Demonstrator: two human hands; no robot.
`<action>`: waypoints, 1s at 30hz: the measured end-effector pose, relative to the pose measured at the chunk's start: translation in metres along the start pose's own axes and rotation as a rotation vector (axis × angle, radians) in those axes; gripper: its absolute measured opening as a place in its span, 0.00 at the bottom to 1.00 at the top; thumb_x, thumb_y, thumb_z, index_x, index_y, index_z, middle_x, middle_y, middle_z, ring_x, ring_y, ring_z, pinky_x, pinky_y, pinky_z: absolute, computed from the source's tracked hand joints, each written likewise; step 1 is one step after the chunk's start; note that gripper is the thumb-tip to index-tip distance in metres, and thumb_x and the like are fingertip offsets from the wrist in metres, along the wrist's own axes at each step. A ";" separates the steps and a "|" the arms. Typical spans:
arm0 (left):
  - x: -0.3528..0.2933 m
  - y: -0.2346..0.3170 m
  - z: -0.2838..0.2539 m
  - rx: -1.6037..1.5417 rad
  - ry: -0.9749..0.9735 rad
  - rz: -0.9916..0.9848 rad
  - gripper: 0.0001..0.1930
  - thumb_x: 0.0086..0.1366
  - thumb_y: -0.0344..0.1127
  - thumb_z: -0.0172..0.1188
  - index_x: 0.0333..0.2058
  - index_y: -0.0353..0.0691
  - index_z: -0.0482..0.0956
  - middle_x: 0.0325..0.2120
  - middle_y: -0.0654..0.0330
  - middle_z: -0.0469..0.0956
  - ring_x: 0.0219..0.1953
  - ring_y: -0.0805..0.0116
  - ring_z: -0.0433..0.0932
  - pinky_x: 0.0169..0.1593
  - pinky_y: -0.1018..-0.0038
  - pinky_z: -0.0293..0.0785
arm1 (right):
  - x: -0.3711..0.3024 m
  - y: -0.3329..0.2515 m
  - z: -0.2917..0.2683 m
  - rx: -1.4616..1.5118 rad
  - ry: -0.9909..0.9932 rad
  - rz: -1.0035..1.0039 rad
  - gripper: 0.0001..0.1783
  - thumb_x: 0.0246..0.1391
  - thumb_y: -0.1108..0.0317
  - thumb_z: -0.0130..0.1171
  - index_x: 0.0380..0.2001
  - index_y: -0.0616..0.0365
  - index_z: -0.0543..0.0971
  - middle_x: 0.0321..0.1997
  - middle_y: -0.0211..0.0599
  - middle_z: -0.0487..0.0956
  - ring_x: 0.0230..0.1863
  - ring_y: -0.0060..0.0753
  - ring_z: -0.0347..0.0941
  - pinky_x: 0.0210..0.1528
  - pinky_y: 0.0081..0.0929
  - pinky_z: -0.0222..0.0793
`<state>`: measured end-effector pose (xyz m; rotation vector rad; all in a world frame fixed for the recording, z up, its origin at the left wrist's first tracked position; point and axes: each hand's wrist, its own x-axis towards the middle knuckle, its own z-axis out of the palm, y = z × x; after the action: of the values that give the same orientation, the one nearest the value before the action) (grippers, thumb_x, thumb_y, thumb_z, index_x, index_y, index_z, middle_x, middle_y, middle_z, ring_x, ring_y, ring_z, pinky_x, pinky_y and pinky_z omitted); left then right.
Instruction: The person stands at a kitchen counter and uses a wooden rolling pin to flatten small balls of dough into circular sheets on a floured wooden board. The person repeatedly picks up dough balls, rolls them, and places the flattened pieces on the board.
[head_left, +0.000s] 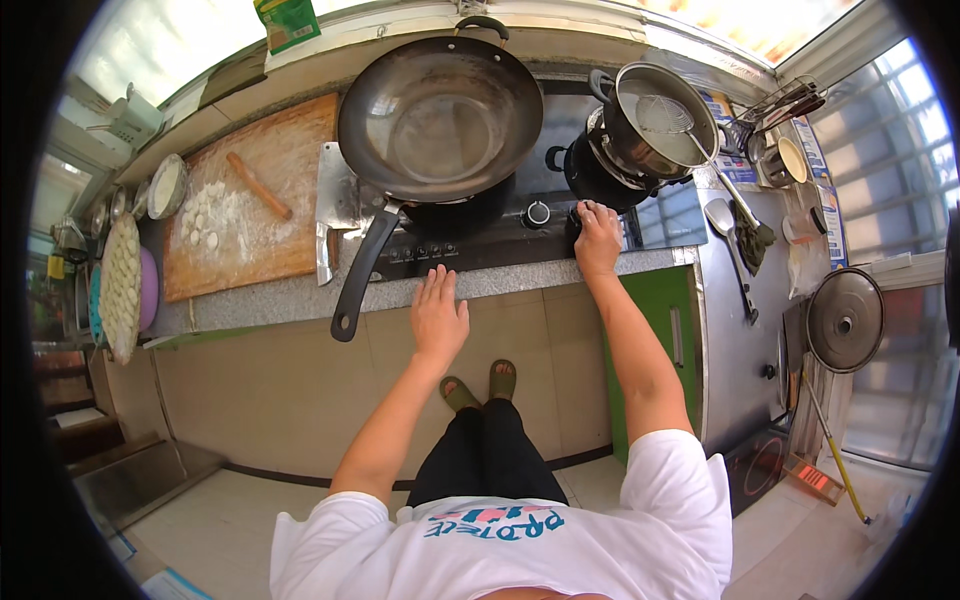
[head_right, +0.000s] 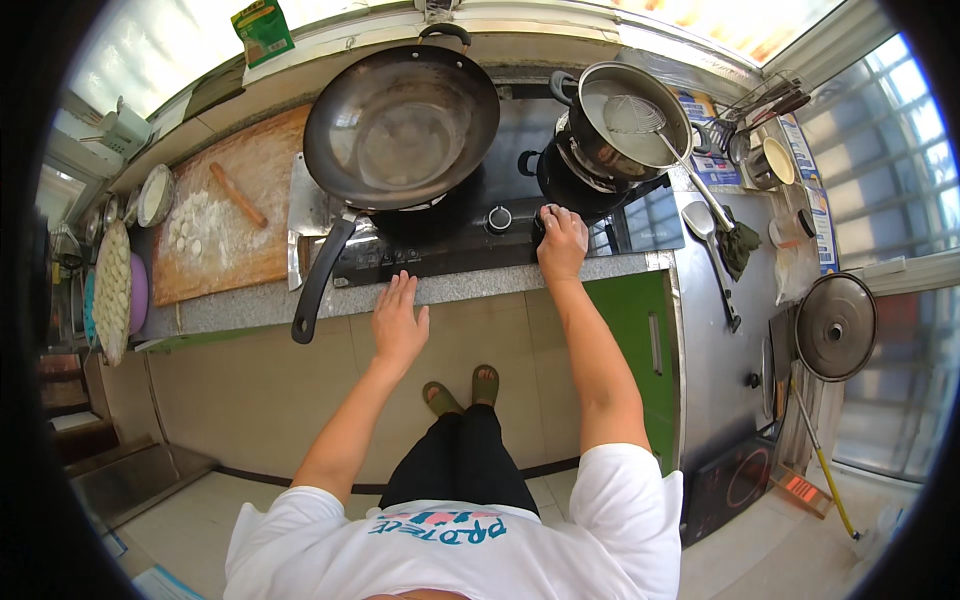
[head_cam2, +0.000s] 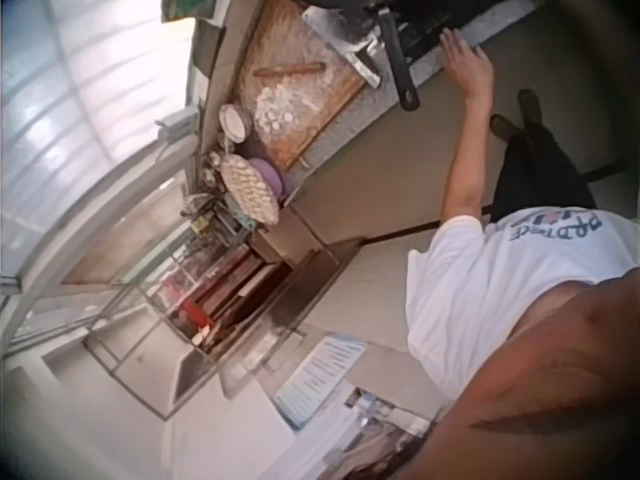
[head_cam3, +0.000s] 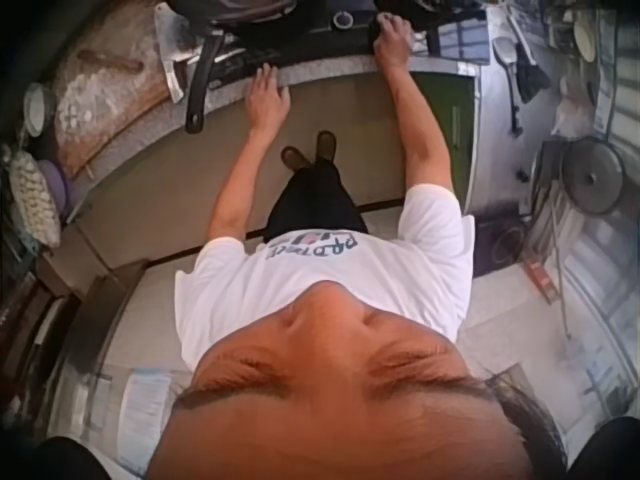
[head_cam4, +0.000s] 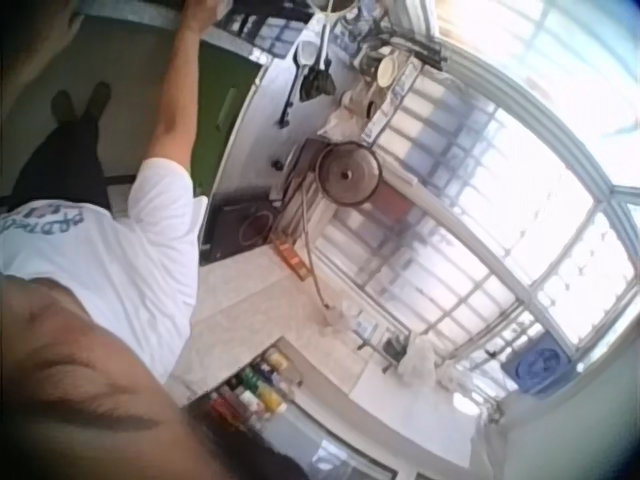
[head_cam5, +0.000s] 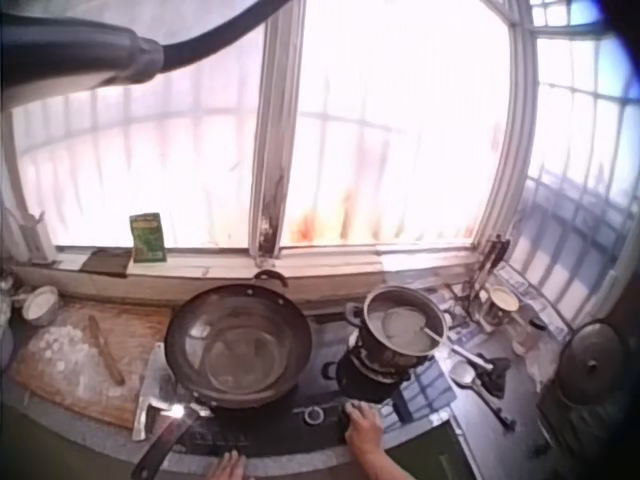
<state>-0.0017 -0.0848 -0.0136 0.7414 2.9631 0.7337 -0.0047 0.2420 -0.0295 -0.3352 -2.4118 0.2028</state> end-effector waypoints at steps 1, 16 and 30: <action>-0.001 0.001 0.001 0.005 0.007 -0.001 0.31 0.61 0.35 0.65 0.63 0.34 0.71 0.66 0.48 0.69 0.70 0.53 0.65 0.73 0.56 0.57 | 0.002 0.001 0.000 -0.001 0.012 -0.022 0.10 0.56 0.72 0.59 0.41 0.51 0.82 0.46 0.29 0.81 0.50 0.40 0.76 0.54 0.42 0.70; -0.007 0.001 0.014 -0.046 0.140 -0.010 0.30 0.63 0.37 0.64 0.63 0.38 0.71 0.67 0.51 0.68 0.71 0.54 0.64 0.71 0.54 0.60 | 0.001 0.005 0.007 0.017 0.121 -0.098 0.10 0.54 0.73 0.61 0.40 0.51 0.83 0.45 0.31 0.80 0.51 0.42 0.75 0.60 0.47 0.65; -0.008 0.007 0.013 -0.053 0.184 -0.024 0.29 0.63 0.36 0.64 0.63 0.38 0.72 0.67 0.53 0.69 0.70 0.54 0.65 0.71 0.56 0.60 | -0.002 0.004 0.009 0.022 0.109 -0.089 0.11 0.54 0.75 0.61 0.40 0.51 0.83 0.46 0.31 0.80 0.51 0.43 0.75 0.61 0.47 0.65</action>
<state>0.0096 -0.0770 -0.0231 0.6681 3.0939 0.9227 -0.0080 0.2446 -0.0383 -0.2220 -2.3099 0.1666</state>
